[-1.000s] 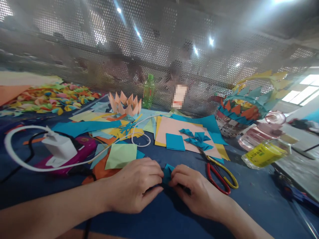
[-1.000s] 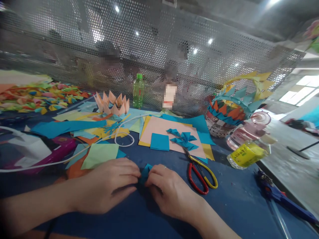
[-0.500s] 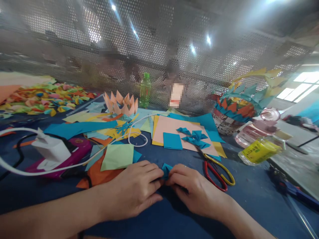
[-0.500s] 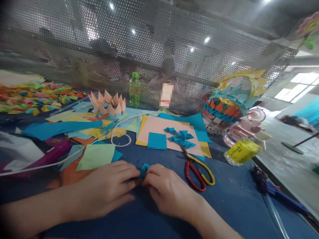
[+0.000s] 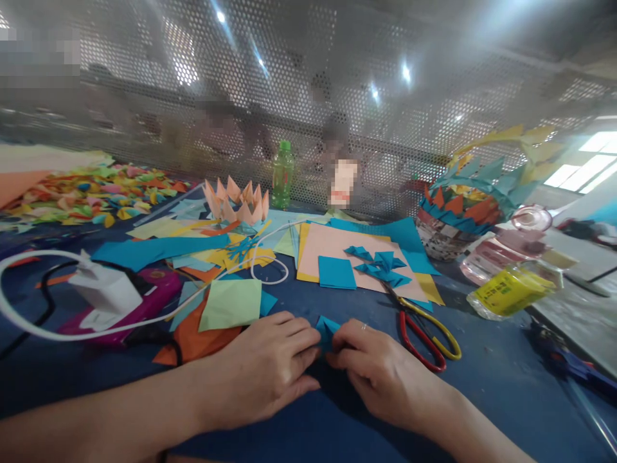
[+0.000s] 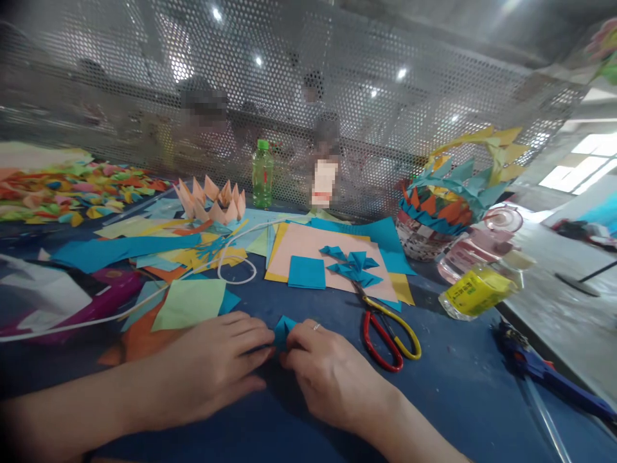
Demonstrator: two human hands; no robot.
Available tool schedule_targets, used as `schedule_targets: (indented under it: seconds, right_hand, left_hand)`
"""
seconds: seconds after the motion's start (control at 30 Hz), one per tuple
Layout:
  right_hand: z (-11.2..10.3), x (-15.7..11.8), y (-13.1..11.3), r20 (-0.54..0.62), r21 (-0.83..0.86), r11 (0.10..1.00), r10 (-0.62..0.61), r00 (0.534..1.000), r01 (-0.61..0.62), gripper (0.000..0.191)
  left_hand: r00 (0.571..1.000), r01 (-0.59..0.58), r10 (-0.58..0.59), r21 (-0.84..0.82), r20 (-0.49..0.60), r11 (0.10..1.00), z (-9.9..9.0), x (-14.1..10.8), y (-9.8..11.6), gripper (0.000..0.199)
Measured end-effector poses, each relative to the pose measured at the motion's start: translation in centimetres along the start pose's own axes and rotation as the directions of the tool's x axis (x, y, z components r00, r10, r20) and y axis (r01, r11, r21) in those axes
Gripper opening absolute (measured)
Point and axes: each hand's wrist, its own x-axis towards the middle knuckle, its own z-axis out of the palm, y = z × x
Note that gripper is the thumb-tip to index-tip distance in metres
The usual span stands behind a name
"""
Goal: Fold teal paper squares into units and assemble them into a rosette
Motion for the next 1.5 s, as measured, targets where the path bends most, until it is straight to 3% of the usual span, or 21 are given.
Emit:
schedule_targets:
  seconds: [0.23,0.73,0.83,0.97,1.33,1.5]
  right_hand:
    - [-0.2,0.1,-0.1,-0.005,-0.1,0.995,-0.018,1.0,0.017,0.028]
    - [-0.2,0.0,0.1,-0.052,-0.04,0.999,-0.027,0.998,0.025,0.029]
    - [-0.5,0.2,0.4,-0.056,-0.052,0.998,0.026,0.998,-0.029,0.04]
    - [-0.8,0.4,0.8,0.031,-0.093,0.99,0.109,0.994,-0.105,0.048]
    - [-1.7,0.5,0.9,0.018,0.021,0.985,0.168,0.986,-0.169,0.017]
    - [-1.3,0.5,0.4,0.003,0.123,0.973,0.197,0.98,-0.196,0.017]
  left_hand:
    - [1.0,0.008,-0.008,-0.012,-0.012,1.0,0.0,0.0,0.1,0.019]
    - [1.0,0.017,-0.017,-0.026,-0.019,1.0,0.3,0.0,0.9,0.019]
    - [0.999,0.021,-0.022,-0.042,-0.033,0.999,0.1,0.0,0.8,0.02]
    - [0.999,0.021,-0.022,-0.054,-0.027,0.998,-0.1,0.1,0.9,0.019]
    - [1.0,0.004,-0.006,-0.059,-0.03,0.998,-0.1,0.0,0.9,0.022]
    - [0.999,-0.006,0.003,-0.063,-0.047,0.998,-0.1,0.0,0.9,0.024]
